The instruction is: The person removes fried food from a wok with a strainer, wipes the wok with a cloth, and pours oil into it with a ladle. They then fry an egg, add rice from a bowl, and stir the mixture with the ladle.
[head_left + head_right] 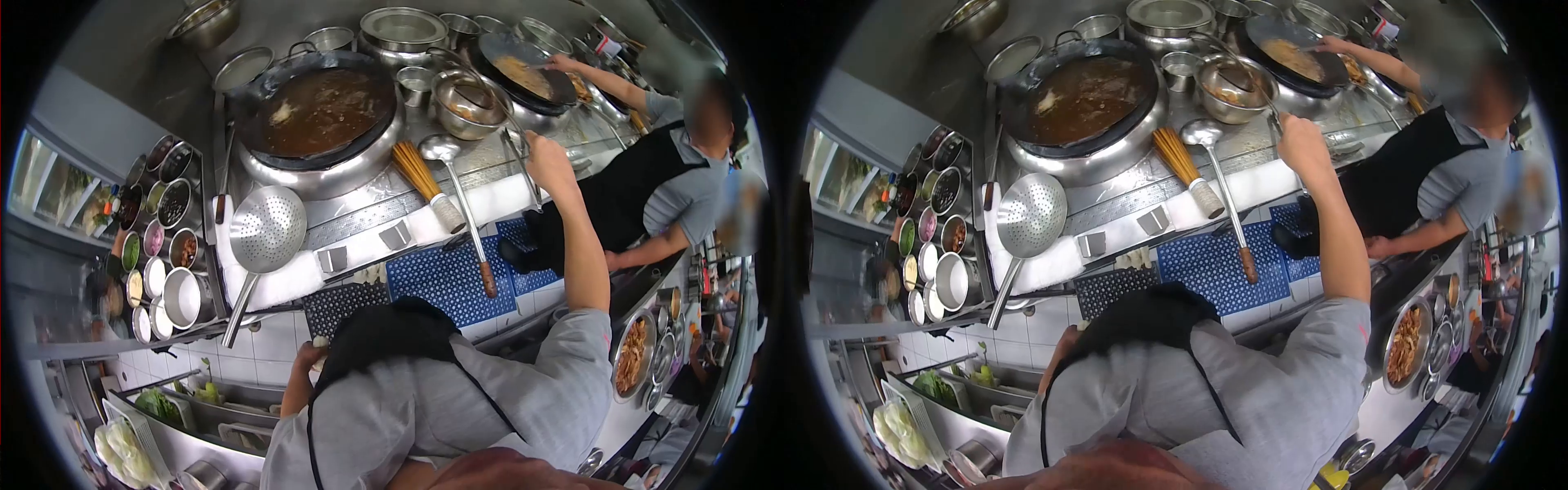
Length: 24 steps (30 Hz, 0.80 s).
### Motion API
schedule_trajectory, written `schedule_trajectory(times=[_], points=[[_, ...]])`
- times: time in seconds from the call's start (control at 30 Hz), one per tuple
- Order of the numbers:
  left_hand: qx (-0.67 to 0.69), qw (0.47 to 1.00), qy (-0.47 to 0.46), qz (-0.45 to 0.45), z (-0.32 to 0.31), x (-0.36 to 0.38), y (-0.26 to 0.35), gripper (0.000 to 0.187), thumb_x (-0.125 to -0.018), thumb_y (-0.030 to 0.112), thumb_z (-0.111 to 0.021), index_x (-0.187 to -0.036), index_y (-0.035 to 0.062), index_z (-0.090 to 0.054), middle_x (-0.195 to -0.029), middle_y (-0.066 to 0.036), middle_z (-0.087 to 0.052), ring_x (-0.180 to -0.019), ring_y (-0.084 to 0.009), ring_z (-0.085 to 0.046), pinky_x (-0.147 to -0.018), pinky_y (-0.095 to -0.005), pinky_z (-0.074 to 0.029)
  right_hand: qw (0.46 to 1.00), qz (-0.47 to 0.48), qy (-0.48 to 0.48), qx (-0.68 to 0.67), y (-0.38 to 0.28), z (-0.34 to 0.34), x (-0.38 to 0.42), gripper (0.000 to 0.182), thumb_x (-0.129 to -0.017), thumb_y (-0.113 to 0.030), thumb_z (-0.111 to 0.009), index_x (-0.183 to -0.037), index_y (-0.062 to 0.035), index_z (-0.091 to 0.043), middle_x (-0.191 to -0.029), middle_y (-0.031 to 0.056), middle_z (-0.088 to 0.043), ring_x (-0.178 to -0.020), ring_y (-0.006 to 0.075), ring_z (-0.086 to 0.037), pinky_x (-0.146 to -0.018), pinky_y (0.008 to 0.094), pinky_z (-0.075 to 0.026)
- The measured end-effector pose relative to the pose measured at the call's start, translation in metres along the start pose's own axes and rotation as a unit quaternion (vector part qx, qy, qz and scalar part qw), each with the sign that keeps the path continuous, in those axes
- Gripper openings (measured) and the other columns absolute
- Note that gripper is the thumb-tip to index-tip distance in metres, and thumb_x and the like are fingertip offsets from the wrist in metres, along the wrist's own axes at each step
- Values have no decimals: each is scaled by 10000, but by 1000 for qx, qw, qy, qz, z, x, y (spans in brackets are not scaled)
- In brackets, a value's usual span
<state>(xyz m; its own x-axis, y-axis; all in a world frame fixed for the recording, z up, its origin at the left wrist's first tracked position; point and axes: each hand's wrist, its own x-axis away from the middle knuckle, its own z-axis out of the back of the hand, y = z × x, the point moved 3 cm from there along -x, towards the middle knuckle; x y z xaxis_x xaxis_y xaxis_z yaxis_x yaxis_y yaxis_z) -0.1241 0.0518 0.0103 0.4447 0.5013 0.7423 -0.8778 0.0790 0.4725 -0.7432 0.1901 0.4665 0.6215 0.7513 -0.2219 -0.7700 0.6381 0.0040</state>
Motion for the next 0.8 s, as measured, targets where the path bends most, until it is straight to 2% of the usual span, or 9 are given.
schedule_trajectory(times=[0.13,0.2,0.23,0.33,0.37,0.53,0.7,0.73,0.8], points=[[60,989,23,135,15,31,38,603,-595,428,-736,-994,-21,-682,-1021,-230,-668,-998,-332,-644,-845,-404,-507,999,13,23,-41,-30,27,6,335,-744,35,-489,-1062,28,-594,-841,299,-616,-861,436,-610,-793,522,-459],[68,986,50,142,4,19,19,630,-585,438,-737,-990,-40,-674,-1047,-236,-659,-1009,-330,-639,-863,-393,-504,993,21,57,-104,-38,31,5,392,-771,19,-491,-1154,28,-572,-870,311,-600,-892,454,-585,-815,528,-439],[72,985,61,142,-2,12,9,649,-583,440,-738,-1008,-45,-665,-1066,-237,-652,-1026,-327,-632,-876,-389,-499,984,91,121,-91,-36,21,0,418,-816,-20,-503,-1230,27,-544,-758,256,-639,-689,384,-645,-646,464,-494],[79,985,24,152,-9,4,-3,774,-573,479,-748,-1114,-56,-606,-1178,-241,-598,-1122,-322,-578,-939,-378,-465,903,-68,-56,-421,-42,-9,-16,411,-849,-55,-514,-1249,37,-536,-634,119,-608,-468,194,-560,-440,327,-434],[81,984,5,156,7,29,28,790,-573,487,-750,-1132,-50,-598,-1194,-243,-586,-1135,-324,-568,-948,-379,-458,860,-90,-68,-498,-58,-16,-16,436,-854,-63,-522,-1279,35,-518,-596,13,-526,-426,54,-420,-365,217,-304],[88,984,26,151,-8,16,6,759,-584,506,-745,-1117,-19,-617,-1202,-244,-574,-1133,-326,-561,-949,-383,-457,734,-109,-188,-644,-132,-97,-47,506,-834,-37,-549,-1321,57,-448,-587,26,-548,-388,77,-424,-327,232,-284],[113,980,69,151,-7,35,10,705,-591,524,-736,-1095,40,-642,-1128,-234,-604,-1088,-366,-571,-930,-384,-470,679,-115,-258,-678,-195,-135,-61,477,-848,0,-535,-1313,39,-435,-590,35,-535,-387,78,-409,-321,233,-275],[108,983,89,119,-7,41,14,607,-653,494,-695,-1066,51,-655,-1063,-222,-633,-1030,-384,-597,-902,-408,-488,659,-124,-264,-693,-202,-144,-64,476,-850,3,-537,-1312,36,-430,-599,38,-534,-394,79,-411,-323,232,-276],[-222,964,59,-132,-35,11,-29,507,-711,441,-645,-1006,30,-671,-1019,-210,-657,-967,-369,-633,-855,-439,-510,622,-140,-284,-717,-212,-152,-66,473,-854,5,-541,-1310,31,-418,-618,44,-533,-409,82,-414,-327,231,-277]])
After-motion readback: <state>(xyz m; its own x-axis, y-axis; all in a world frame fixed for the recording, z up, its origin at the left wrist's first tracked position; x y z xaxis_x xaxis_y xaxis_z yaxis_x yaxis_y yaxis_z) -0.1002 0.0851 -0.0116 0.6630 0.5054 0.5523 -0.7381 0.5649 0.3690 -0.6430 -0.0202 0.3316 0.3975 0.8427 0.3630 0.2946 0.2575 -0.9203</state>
